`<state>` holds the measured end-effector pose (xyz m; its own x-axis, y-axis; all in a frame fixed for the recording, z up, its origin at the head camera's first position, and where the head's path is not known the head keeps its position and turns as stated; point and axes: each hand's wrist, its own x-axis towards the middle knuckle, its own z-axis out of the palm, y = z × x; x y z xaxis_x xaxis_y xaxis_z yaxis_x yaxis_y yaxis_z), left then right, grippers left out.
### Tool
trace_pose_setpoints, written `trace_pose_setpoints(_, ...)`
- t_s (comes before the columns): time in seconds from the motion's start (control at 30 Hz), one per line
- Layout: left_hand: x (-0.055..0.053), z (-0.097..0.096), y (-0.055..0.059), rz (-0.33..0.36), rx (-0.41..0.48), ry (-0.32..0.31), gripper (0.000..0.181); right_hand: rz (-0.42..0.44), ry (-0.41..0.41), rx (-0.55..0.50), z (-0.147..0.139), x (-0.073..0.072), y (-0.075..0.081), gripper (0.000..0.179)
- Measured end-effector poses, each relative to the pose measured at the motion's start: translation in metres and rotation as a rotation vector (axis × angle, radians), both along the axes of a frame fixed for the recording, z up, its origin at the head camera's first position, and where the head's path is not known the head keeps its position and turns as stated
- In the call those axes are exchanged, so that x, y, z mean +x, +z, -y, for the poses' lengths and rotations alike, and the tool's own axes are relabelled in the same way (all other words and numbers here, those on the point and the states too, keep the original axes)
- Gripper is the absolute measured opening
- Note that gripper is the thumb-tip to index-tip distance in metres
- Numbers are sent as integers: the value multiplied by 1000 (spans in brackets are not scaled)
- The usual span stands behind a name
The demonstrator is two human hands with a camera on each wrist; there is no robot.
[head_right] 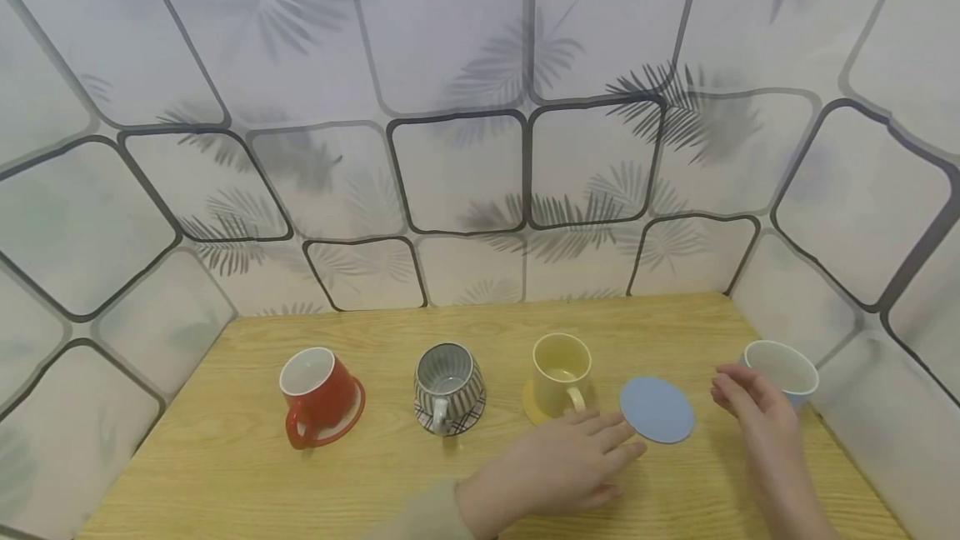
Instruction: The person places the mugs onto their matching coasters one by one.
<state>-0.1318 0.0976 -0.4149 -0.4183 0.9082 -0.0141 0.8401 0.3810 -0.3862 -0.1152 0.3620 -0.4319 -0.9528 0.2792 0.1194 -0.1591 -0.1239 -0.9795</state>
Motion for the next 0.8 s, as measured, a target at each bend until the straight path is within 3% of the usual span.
trace_pose_setpoints(0.37,-3,-16,-17,-55,42,-23,51,-36,16,-80,-11,2,0,32)
trace_pose_setpoints(0.63,-5,-25,-27,0,34,-40,50,-134,7,-132,-16,2,-3,37)
trace_pose_setpoints(0.8,-6,-30,-27,16,26,-35,52,-120,-14,-160,-23,6,-1,37)
